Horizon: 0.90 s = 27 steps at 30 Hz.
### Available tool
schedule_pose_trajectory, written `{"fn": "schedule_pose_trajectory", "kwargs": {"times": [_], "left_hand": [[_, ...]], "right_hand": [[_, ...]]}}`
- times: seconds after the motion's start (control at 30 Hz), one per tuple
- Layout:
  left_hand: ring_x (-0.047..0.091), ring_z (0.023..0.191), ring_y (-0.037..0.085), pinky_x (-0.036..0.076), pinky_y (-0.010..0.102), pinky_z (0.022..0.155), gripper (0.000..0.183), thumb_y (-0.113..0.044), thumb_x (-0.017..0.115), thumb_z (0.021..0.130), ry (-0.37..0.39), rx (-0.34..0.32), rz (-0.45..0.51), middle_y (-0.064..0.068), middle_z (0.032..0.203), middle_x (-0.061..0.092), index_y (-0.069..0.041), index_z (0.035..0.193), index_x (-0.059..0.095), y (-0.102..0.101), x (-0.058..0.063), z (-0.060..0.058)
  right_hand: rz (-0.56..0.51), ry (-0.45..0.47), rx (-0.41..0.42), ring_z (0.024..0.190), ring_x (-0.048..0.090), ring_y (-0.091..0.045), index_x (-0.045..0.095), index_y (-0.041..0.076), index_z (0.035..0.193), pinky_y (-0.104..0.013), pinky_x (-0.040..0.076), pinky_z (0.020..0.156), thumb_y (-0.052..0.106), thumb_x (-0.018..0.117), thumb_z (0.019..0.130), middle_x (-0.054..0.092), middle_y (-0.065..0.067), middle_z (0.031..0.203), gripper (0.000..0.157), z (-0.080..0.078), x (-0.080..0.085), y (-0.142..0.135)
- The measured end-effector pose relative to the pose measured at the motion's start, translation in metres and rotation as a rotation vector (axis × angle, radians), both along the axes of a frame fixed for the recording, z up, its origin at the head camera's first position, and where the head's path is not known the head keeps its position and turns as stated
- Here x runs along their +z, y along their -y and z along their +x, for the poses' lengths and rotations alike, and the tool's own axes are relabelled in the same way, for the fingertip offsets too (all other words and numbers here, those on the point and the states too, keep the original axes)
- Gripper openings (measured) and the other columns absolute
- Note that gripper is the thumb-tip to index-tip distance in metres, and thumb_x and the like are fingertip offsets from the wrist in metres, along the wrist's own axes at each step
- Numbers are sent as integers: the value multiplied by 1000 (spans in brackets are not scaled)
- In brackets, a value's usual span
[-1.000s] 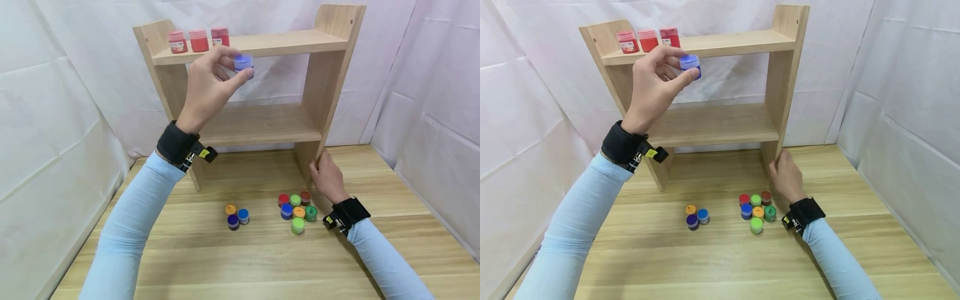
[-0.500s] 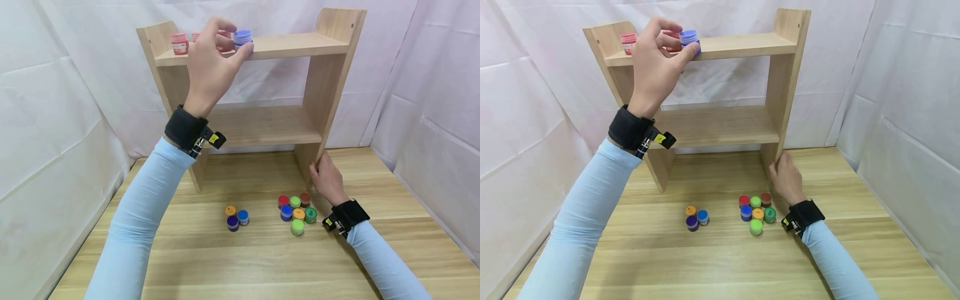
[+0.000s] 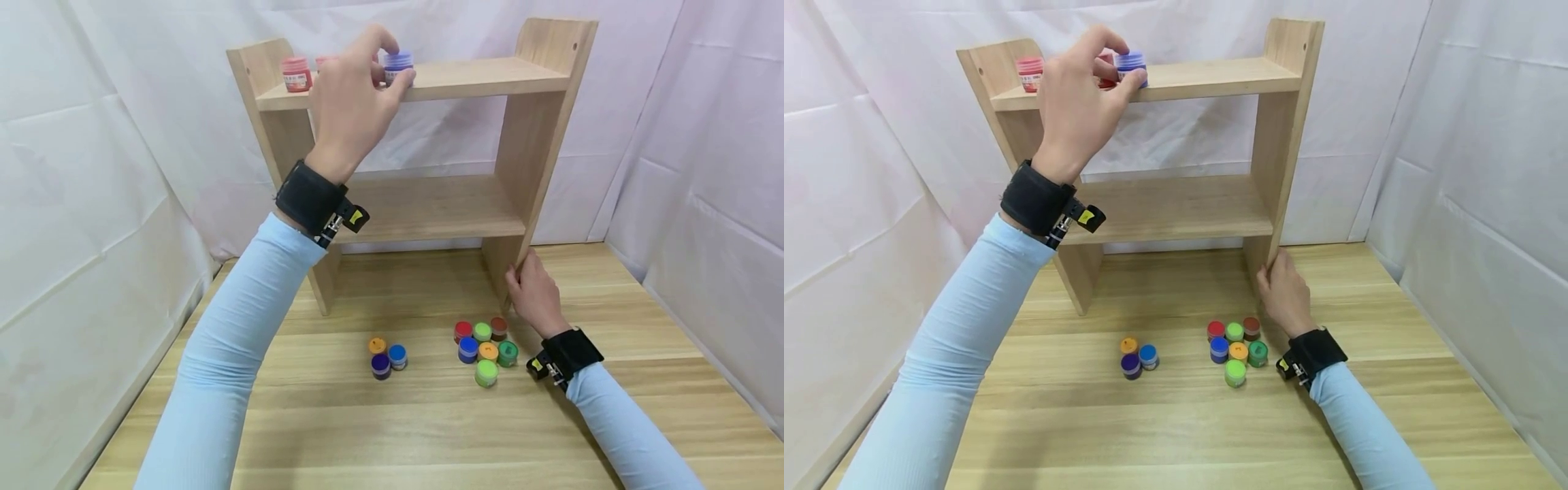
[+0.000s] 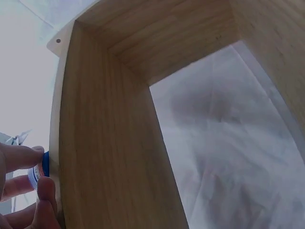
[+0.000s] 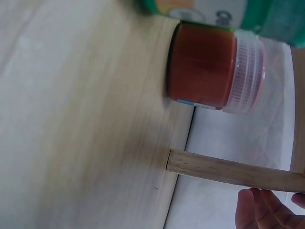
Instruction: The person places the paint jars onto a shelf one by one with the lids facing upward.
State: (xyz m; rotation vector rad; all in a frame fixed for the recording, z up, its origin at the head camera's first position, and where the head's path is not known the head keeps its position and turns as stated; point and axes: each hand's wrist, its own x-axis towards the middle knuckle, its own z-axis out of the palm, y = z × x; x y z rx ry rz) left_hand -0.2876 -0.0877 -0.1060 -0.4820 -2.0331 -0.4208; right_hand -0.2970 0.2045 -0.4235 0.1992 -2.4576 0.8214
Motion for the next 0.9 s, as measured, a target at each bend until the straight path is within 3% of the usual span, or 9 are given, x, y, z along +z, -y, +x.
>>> {"fn": "schedule_pose_trajectory", "kwargs": {"times": [0.23,0.47,0.63,0.9], "left_hand": [[61,77,11,26,23,54,43,-49,46,94,-36,59,-57,-5,100,70,-18,117,64,-3,2,0],[60,73,15,25,25,53,46,-47,43,96,15,114,-97,-3,106,69,-20,130,61,-6,1,2],[52,63,17,24,27,51,47,-46,38,98,7,160,-148,-1,100,70,-21,132,58,-7,0,2],[43,58,18,25,28,51,48,-42,36,98,6,146,-138,1,89,68,-21,138,53,-8,-6,5]], "right_hand": [[-1,-9,-6,89,60,-38,39,-5,127,-51,50,59,24,43,98,51,-22,112,41,-1,1,-1],[6,-15,-6,85,60,-38,40,-6,125,-50,49,55,24,43,98,52,-22,109,41,0,2,-1],[8,-15,-12,86,60,-38,39,-7,126,-50,49,56,24,43,98,51,-23,110,42,0,2,-1],[-1,-8,-2,91,60,-39,38,-6,130,-51,50,59,24,42,98,51,-23,115,44,-1,2,-2]]}}
